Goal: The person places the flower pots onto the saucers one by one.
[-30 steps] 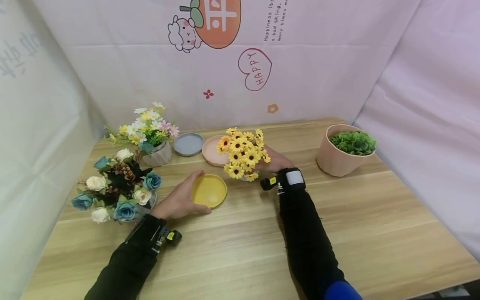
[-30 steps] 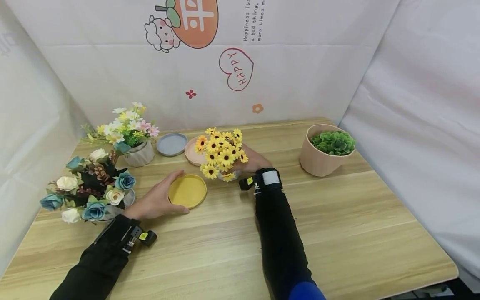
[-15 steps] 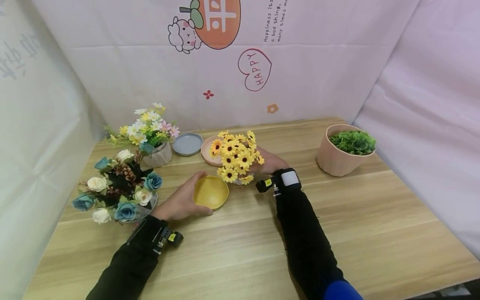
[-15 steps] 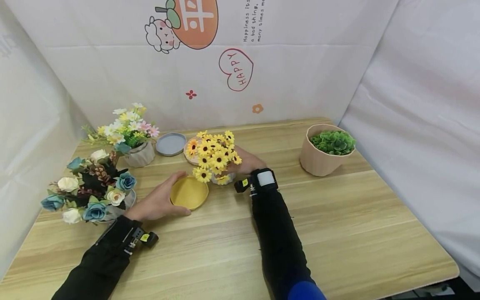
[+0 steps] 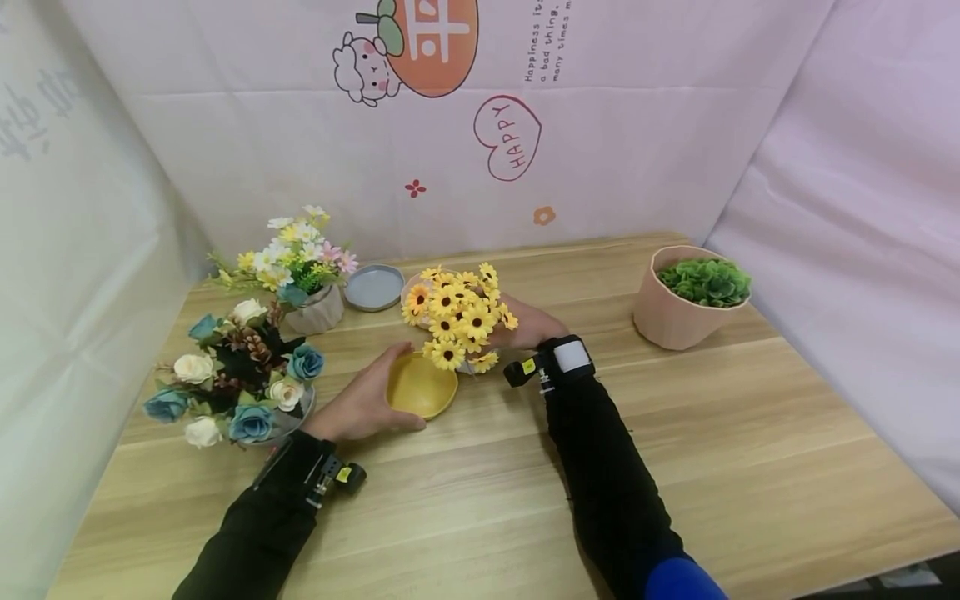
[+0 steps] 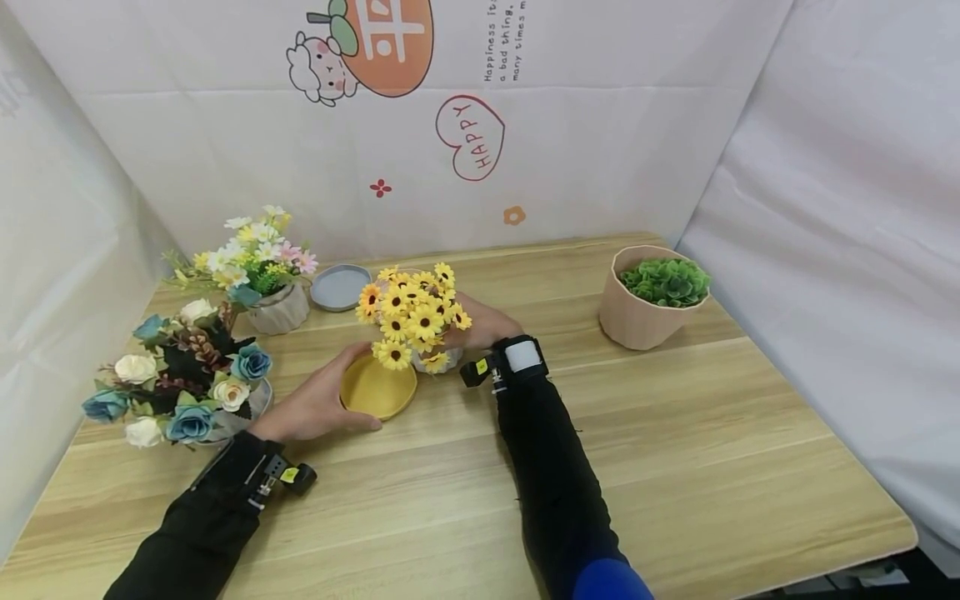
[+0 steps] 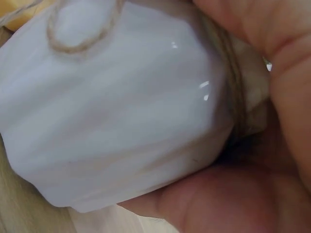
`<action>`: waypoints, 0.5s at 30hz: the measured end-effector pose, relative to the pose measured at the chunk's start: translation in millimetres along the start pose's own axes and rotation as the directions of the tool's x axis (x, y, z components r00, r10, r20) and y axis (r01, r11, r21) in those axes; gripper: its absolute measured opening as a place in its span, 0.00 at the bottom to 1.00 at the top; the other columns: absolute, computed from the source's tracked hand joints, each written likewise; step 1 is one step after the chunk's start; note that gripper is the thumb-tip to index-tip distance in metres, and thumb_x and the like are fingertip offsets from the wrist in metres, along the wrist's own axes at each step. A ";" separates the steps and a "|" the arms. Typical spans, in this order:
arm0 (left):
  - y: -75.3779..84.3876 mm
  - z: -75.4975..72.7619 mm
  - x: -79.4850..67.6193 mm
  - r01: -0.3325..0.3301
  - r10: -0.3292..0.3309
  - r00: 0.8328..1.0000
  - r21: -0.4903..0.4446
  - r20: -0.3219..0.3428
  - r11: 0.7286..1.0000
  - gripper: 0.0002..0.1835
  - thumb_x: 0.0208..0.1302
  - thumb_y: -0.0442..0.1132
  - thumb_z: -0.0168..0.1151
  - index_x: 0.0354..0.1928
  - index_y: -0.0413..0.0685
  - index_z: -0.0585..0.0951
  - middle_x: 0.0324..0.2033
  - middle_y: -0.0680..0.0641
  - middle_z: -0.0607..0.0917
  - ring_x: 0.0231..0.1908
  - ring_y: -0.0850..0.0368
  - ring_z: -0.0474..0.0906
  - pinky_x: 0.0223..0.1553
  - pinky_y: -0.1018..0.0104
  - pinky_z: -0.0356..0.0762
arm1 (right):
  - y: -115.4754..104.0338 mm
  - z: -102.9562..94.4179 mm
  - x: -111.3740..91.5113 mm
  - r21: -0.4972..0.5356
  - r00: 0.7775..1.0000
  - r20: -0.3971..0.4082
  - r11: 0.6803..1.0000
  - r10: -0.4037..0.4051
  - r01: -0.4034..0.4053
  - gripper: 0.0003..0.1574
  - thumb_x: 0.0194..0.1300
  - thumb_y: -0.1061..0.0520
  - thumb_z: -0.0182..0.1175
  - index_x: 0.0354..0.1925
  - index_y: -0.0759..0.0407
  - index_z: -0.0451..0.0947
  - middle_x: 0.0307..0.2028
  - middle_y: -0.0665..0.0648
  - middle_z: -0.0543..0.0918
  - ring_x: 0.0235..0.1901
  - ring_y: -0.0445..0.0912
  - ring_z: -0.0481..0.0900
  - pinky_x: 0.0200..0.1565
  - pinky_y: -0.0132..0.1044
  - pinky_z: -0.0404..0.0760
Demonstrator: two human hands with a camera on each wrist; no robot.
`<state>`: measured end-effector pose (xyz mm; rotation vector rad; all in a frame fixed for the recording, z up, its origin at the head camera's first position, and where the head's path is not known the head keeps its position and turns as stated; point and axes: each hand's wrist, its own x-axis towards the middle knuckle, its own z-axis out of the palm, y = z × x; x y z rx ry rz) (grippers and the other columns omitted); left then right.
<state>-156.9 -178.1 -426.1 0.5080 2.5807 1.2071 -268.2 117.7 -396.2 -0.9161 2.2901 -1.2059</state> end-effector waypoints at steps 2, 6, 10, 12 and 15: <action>-0.1 0.1 -0.1 0.002 -0.002 1.000 -0.003 0.001 1.000 0.67 0.48 0.43 0.87 0.83 0.39 0.51 0.81 0.35 0.61 0.80 0.34 0.57 0.81 0.35 0.54 | 1.1 0.4 0.6 0.012 1.000 0.006 1.000 -0.006 0.006 0.95 0.33 0.06 0.59 0.84 0.59 0.47 0.81 0.68 0.60 0.79 0.66 0.61 0.80 0.61 0.62; -0.3 0.4 -0.3 0.005 -0.005 1.000 -0.003 0.002 1.000 0.67 0.48 0.43 0.87 0.83 0.39 0.51 0.81 0.35 0.61 0.80 0.34 0.57 0.81 0.35 0.54 | 0.5 0.7 3.1 0.053 0.998 0.036 0.998 -0.047 0.045 0.90 0.40 0.07 0.63 0.84 0.58 0.49 0.80 0.66 0.62 0.79 0.64 0.62 0.79 0.59 0.64; -0.3 0.5 -0.6 0.004 -0.004 1.000 -0.004 0.002 1.000 0.66 0.48 0.43 0.86 0.83 0.39 0.52 0.81 0.35 0.61 0.80 0.34 0.57 0.81 0.35 0.54 | -4.4 0.1 2.9 0.027 1.000 0.023 0.999 -0.019 0.018 0.64 0.65 0.40 0.74 0.84 0.55 0.50 0.81 0.63 0.60 0.81 0.62 0.59 0.81 0.59 0.59; 0.2 0.3 -1.1 0.005 -0.005 1.000 -0.005 0.004 1.000 0.66 0.48 0.43 0.86 0.83 0.40 0.52 0.81 0.35 0.61 0.80 0.34 0.57 0.81 0.35 0.54 | -7.1 -0.5 1.9 -0.002 1.000 0.007 1.000 0.008 -0.008 0.60 0.66 0.55 0.72 0.84 0.55 0.49 0.82 0.63 0.59 0.82 0.61 0.57 0.82 0.59 0.57; 1.5 0.2 -1.8 0.006 -0.006 1.000 -0.006 0.007 1.000 0.66 0.49 0.42 0.86 0.83 0.40 0.52 0.81 0.35 0.61 0.80 0.34 0.57 0.81 0.35 0.55 | -10.5 -1.7 0.2 -0.025 1.000 0.005 1.000 0.009 -0.009 0.57 0.67 0.58 0.71 0.84 0.56 0.51 0.81 0.64 0.61 0.81 0.61 0.59 0.81 0.59 0.59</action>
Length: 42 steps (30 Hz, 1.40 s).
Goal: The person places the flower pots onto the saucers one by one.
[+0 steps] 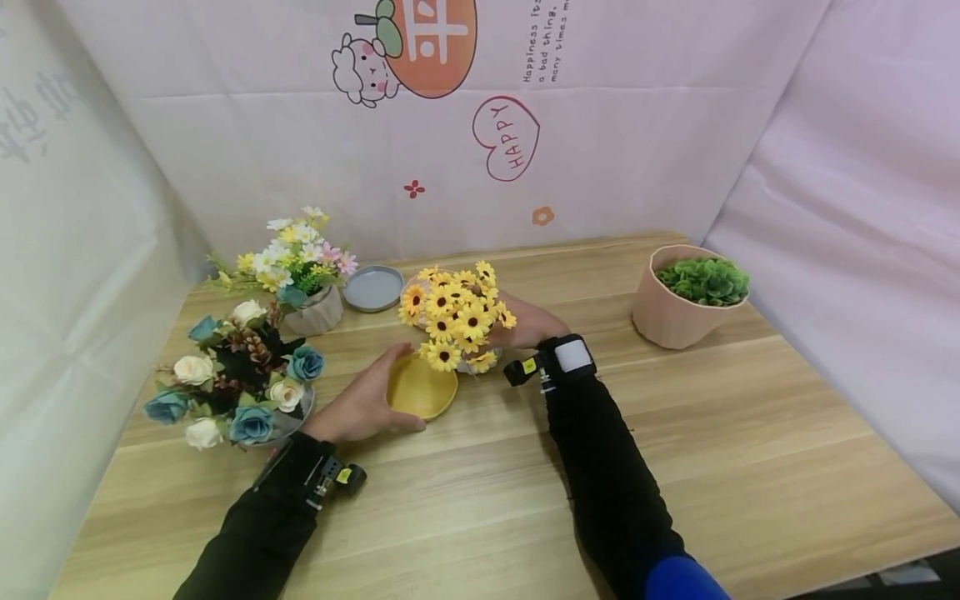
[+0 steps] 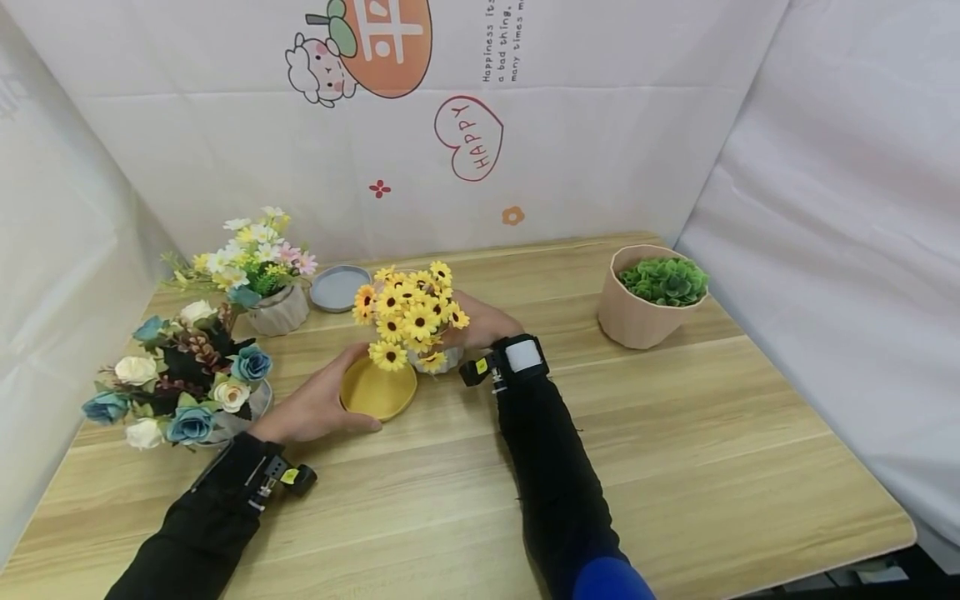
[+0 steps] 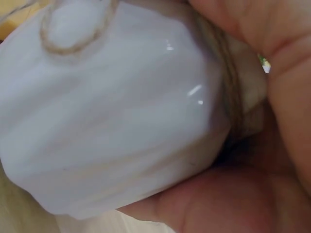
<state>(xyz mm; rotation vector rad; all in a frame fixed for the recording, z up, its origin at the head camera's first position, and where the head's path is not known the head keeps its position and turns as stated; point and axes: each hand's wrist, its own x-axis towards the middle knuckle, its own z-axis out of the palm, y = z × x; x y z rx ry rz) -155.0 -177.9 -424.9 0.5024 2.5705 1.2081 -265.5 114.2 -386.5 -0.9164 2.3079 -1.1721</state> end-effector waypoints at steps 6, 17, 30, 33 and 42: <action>-0.3 0.1 -0.3 -0.005 0.005 1.000 0.013 -0.003 1.000 0.65 0.48 0.42 0.86 0.83 0.41 0.53 0.80 0.35 0.62 0.79 0.34 0.59 0.80 0.36 0.57 | -6.9 -1.6 -1.8 -0.018 0.999 0.011 0.999 -0.039 0.039 0.51 0.68 0.53 0.72 0.80 0.58 0.59 0.76 0.63 0.70 0.76 0.60 0.68 0.79 0.56 0.65; -3.9 1.8 0.6 0.003 -0.003 1.000 0.021 -0.002 1.000 0.68 0.49 0.44 0.87 0.84 0.44 0.49 0.82 0.33 0.58 0.80 0.33 0.58 0.80 0.35 0.57 | -28.3 6.3 6.1 -0.103 0.987 0.093 0.984 -0.135 0.144 0.58 0.64 0.55 0.74 0.82 0.61 0.53 0.78 0.65 0.66 0.78 0.60 0.65 0.81 0.55 0.63; -10.1 -1.7 -3.6 -0.185 0.191 0.981 -0.174 0.021 0.967 0.52 0.56 0.35 0.82 0.80 0.50 0.62 0.76 0.42 0.71 0.76 0.40 0.67 0.76 0.41 0.65 | -50.8 33.7 17.3 -0.075 0.938 0.190 0.949 -0.289 0.307 0.53 0.60 0.64 0.76 0.76 0.70 0.60 0.73 0.68 0.71 0.74 0.60 0.70 0.80 0.49 0.66; -11.0 -2.4 -5.2 -0.192 0.197 0.980 -0.169 0.015 0.967 0.50 0.57 0.35 0.81 0.80 0.48 0.63 0.75 0.42 0.73 0.75 0.40 0.69 0.75 0.42 0.67 | -50.8 37.1 19.4 -0.079 0.934 0.193 0.944 -0.301 0.320 0.52 0.61 0.64 0.76 0.76 0.70 0.60 0.73 0.68 0.71 0.74 0.59 0.70 0.80 0.48 0.66; -9.6 -2.4 -7.7 -0.108 0.117 0.993 -0.216 0.028 0.970 0.54 0.55 0.38 0.83 0.80 0.52 0.62 0.76 0.45 0.72 0.76 0.42 0.68 0.78 0.40 0.64 | -46.9 40.6 20.0 -0.019 0.937 0.194 0.954 -0.291 0.300 0.69 0.64 0.23 0.66 0.78 0.70 0.57 0.74 0.69 0.69 0.75 0.61 0.69 0.79 0.49 0.67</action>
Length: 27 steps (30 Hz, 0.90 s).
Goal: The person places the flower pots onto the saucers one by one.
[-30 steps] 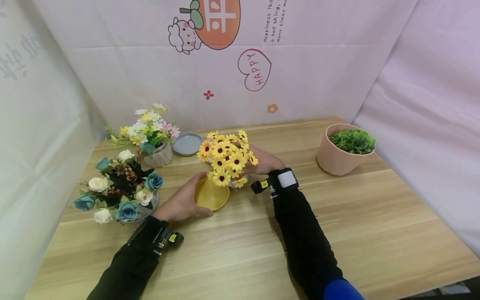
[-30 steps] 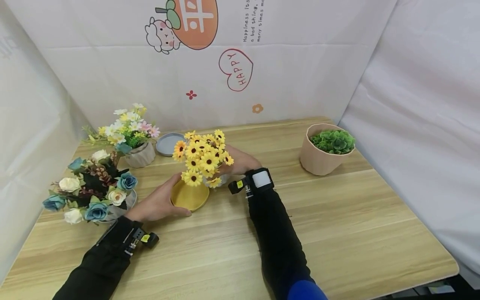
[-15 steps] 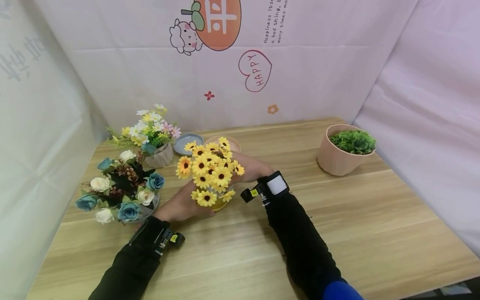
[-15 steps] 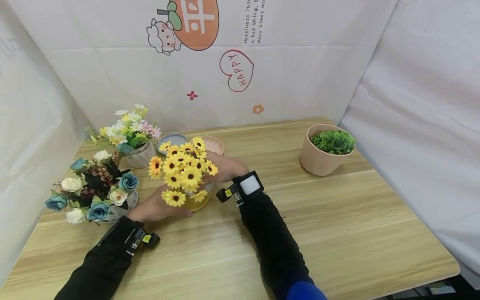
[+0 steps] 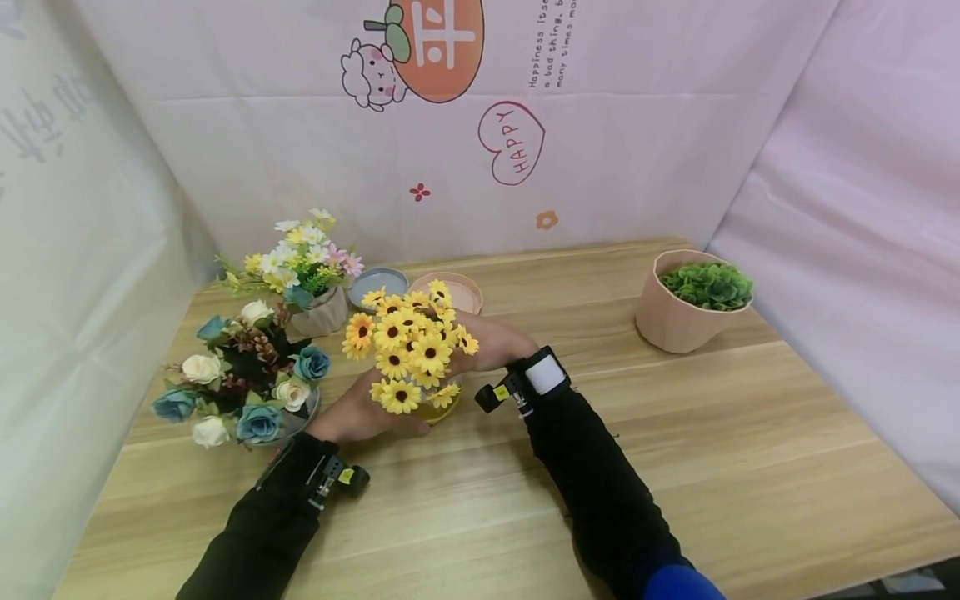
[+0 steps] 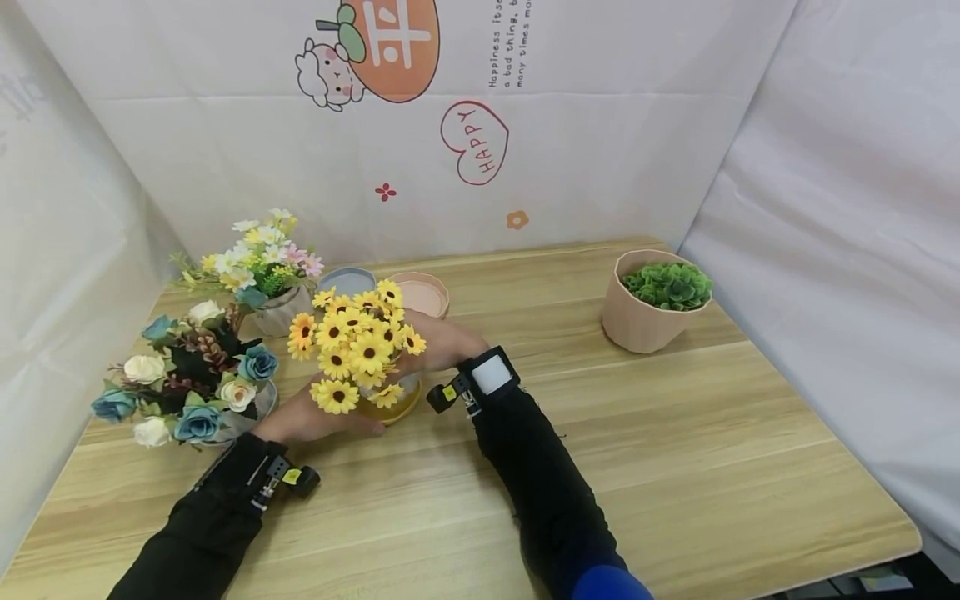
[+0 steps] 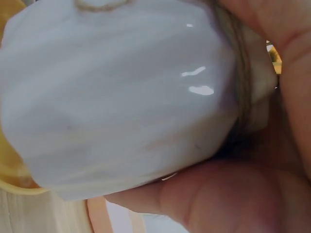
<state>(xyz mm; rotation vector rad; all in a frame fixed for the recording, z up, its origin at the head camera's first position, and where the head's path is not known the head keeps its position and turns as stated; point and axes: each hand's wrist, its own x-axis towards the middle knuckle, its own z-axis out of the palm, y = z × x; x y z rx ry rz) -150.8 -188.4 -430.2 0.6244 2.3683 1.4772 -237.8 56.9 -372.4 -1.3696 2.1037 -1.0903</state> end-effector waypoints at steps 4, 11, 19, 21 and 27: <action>-0.6 -0.2 -0.6 -0.011 0.012 1.000 0.024 -0.004 1.000 0.54 0.54 0.39 0.84 0.81 0.50 0.62 0.77 0.44 0.71 0.77 0.42 0.67 0.79 0.39 0.64 | 0.4 3.4 3.9 0.018 1.000 0.019 1.000 -0.008 0.008 0.74 0.59 0.18 0.62 0.79 0.69 0.56 0.74 0.68 0.69 0.75 0.59 0.70 0.79 0.46 0.67; -2.9 -1.4 0.3 0.002 -0.002 1.000 0.024 -0.010 1.000 0.53 0.54 0.41 0.84 0.80 0.53 0.63 0.76 0.46 0.72 0.76 0.43 0.68 0.78 0.40 0.64 | -1.0 6.6 6.5 0.007 1.000 0.001 1.000 0.028 -0.028 0.56 0.61 0.64 0.75 0.79 0.68 0.57 0.74 0.67 0.70 0.75 0.58 0.69 0.80 0.44 0.66; -2.6 -2.1 0.9 0.036 -0.035 0.999 0.025 -0.018 0.999 0.54 0.54 0.43 0.85 0.80 0.56 0.63 0.76 0.48 0.72 0.76 0.44 0.68 0.79 0.40 0.63 | 2.7 6.7 5.0 0.011 0.999 0.007 0.999 0.045 -0.045 0.58 0.63 0.65 0.73 0.80 0.71 0.51 0.77 0.70 0.64 0.78 0.61 0.65 0.81 0.47 0.63; -2.6 -2.0 0.9 0.038 -0.038 0.999 0.033 -0.022 0.999 0.54 0.54 0.44 0.85 0.80 0.56 0.63 0.76 0.48 0.72 0.76 0.44 0.68 0.79 0.40 0.63 | 4.4 7.3 5.3 0.010 0.998 0.014 0.998 0.055 -0.055 0.58 0.63 0.65 0.73 0.80 0.71 0.52 0.77 0.70 0.65 0.78 0.61 0.65 0.82 0.46 0.62; -2.9 -0.8 1.1 0.005 -0.004 1.000 0.042 -0.025 0.999 0.50 0.55 0.40 0.84 0.77 0.53 0.67 0.72 0.48 0.77 0.74 0.46 0.71 0.77 0.43 0.66 | 8.4 10.5 8.5 -0.004 0.999 0.032 0.999 0.044 -0.044 0.57 0.62 0.63 0.75 0.79 0.70 0.55 0.76 0.68 0.67 0.77 0.59 0.66 0.82 0.45 0.61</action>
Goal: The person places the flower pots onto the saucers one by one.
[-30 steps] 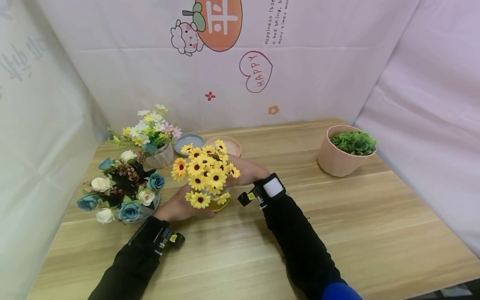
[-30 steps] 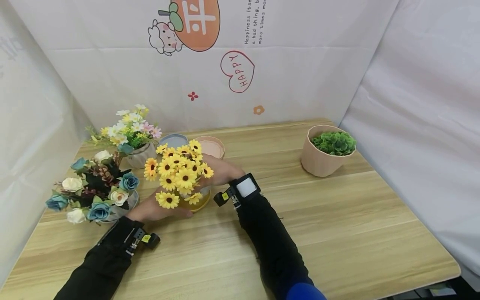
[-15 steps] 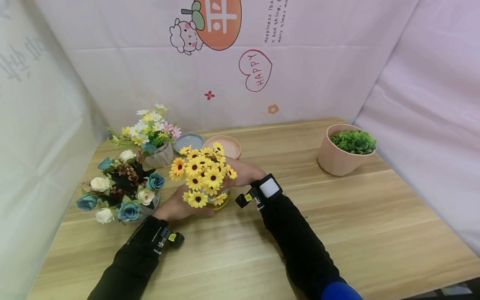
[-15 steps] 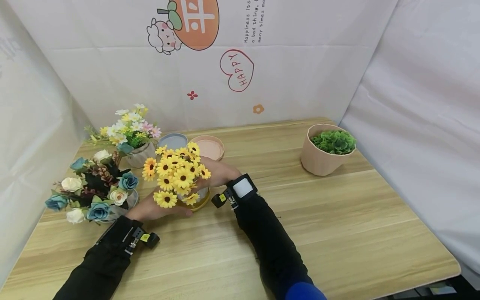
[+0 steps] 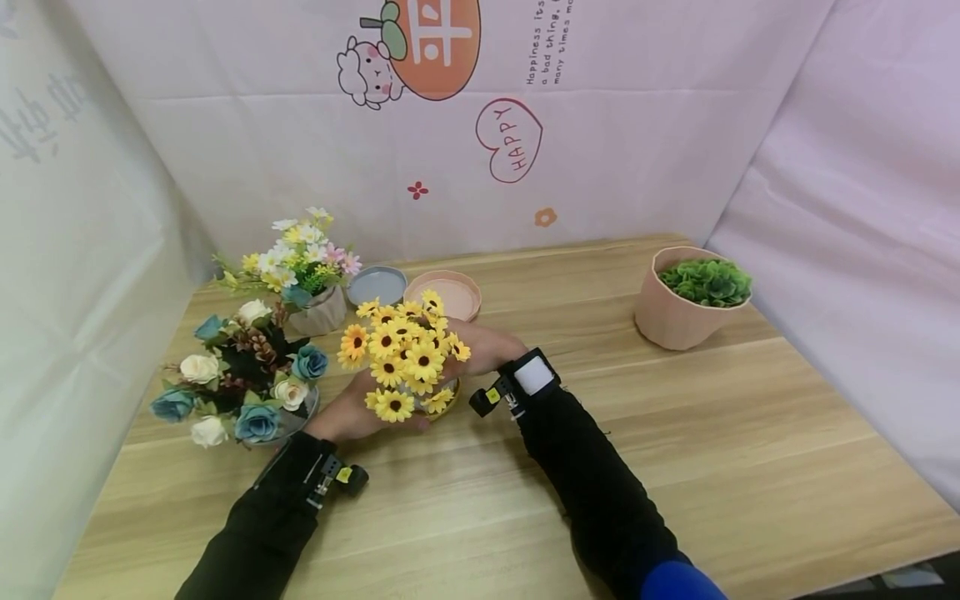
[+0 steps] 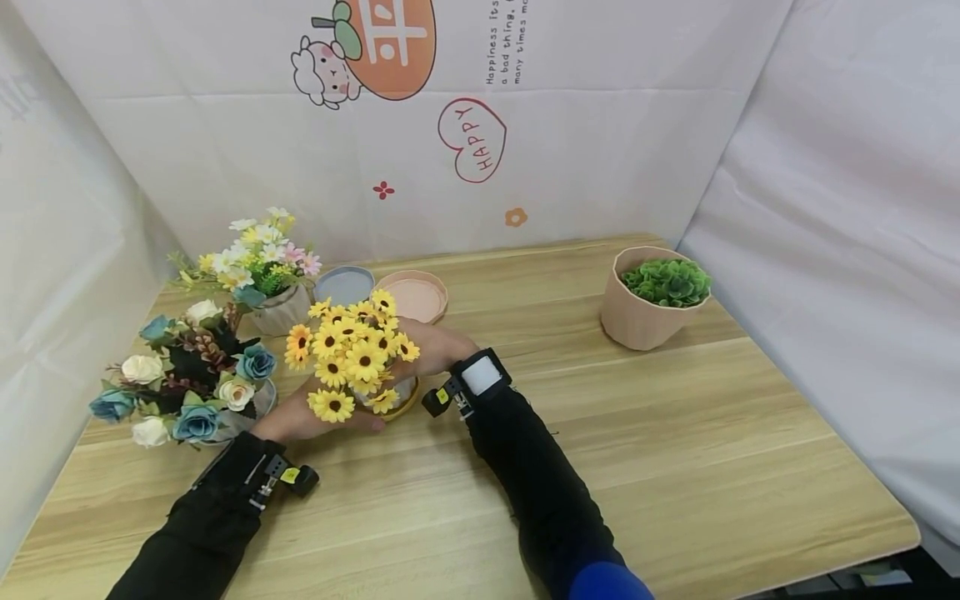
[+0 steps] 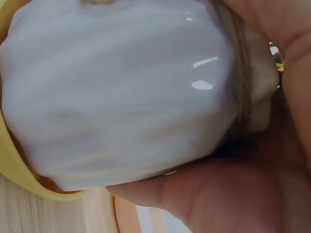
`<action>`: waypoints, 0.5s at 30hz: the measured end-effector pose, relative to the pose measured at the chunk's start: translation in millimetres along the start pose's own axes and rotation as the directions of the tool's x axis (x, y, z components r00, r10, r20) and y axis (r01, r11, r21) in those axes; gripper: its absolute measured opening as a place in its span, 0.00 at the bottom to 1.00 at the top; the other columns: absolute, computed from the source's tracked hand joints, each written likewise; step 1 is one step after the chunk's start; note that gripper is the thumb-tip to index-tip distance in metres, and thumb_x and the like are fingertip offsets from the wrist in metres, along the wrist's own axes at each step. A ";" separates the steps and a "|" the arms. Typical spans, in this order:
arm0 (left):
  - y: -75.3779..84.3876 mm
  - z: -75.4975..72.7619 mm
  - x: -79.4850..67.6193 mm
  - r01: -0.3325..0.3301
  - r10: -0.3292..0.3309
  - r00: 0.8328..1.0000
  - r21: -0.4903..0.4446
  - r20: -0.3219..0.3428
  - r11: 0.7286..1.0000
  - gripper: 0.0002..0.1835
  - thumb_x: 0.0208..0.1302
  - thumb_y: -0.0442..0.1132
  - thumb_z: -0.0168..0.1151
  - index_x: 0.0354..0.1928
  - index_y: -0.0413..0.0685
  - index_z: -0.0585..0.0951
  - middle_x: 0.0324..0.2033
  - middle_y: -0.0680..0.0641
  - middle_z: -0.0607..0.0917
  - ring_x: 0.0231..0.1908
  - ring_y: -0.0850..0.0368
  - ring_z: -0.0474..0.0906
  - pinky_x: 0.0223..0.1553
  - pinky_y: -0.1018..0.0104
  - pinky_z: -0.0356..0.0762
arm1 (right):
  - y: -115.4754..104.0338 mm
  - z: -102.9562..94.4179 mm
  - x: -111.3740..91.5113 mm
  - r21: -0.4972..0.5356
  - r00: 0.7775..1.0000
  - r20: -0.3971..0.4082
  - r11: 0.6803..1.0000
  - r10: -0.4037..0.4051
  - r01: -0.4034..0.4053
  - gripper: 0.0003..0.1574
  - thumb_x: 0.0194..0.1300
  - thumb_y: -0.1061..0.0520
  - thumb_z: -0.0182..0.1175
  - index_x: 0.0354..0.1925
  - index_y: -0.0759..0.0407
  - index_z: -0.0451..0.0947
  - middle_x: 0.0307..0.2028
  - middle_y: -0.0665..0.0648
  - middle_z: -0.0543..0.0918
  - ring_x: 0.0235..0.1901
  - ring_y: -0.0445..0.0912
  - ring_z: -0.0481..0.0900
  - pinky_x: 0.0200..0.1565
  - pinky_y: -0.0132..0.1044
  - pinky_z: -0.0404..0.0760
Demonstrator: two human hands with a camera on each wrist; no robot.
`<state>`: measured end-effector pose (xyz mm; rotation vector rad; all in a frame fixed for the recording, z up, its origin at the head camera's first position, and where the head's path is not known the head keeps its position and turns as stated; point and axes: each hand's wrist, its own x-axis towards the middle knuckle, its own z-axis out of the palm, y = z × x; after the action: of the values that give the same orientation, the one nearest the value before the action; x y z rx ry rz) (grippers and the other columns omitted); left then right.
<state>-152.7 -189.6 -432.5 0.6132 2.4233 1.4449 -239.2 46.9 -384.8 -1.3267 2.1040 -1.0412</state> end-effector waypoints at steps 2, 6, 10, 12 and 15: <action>-0.1 0.2 0.4 -0.009 0.009 1.000 0.003 0.000 1.000 0.49 0.55 0.41 0.84 0.77 0.54 0.67 0.72 0.49 0.77 0.74 0.46 0.71 0.77 0.44 0.66 | 0.3 0.6 0.5 0.003 1.000 0.002 1.000 -0.003 0.003 0.56 0.62 0.64 0.74 0.79 0.70 0.55 0.76 0.68 0.67 0.77 0.59 0.66 0.82 0.44 0.61; -0.4 0.6 1.8 -0.020 0.020 1.000 0.002 0.005 1.000 0.49 0.55 0.41 0.84 0.77 0.54 0.67 0.71 0.49 0.77 0.74 0.47 0.71 0.77 0.45 0.66 | -0.4 1.2 1.6 0.020 1.000 0.016 1.000 0.001 -0.001 0.57 0.61 0.65 0.75 0.79 0.70 0.55 0.76 0.68 0.67 0.77 0.59 0.66 0.82 0.44 0.62; 0.2 0.9 2.3 -0.018 0.018 1.000 -0.004 0.009 1.000 0.47 0.55 0.40 0.83 0.76 0.55 0.69 0.70 0.50 0.78 0.73 0.48 0.71 0.77 0.45 0.66 | -1.1 2.0 3.0 0.036 0.999 0.032 0.999 0.003 -0.004 0.56 0.61 0.65 0.75 0.79 0.69 0.57 0.75 0.67 0.69 0.77 0.58 0.67 0.81 0.43 0.63; 0.1 0.9 2.5 -0.023 0.023 1.000 -0.002 0.009 1.000 0.47 0.56 0.40 0.83 0.76 0.55 0.69 0.71 0.50 0.77 0.74 0.48 0.71 0.77 0.45 0.66 | -0.9 2.1 3.1 0.037 0.999 0.038 0.999 0.000 -0.002 0.54 0.62 0.64 0.75 0.78 0.69 0.58 0.75 0.67 0.69 0.76 0.58 0.68 0.80 0.42 0.64; -0.5 1.0 2.6 -0.028 0.028 1.000 0.011 0.007 1.000 0.48 0.56 0.41 0.83 0.77 0.54 0.68 0.71 0.49 0.77 0.74 0.47 0.71 0.77 0.45 0.66 | 1.1 1.3 2.4 0.050 0.999 0.048 0.999 -0.023 0.020 0.53 0.65 0.56 0.75 0.77 0.71 0.58 0.73 0.69 0.70 0.75 0.59 0.69 0.80 0.43 0.65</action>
<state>-154.7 -187.8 -433.4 0.6562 2.4288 1.4391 -240.0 44.6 -386.4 -1.3402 2.0200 -1.0519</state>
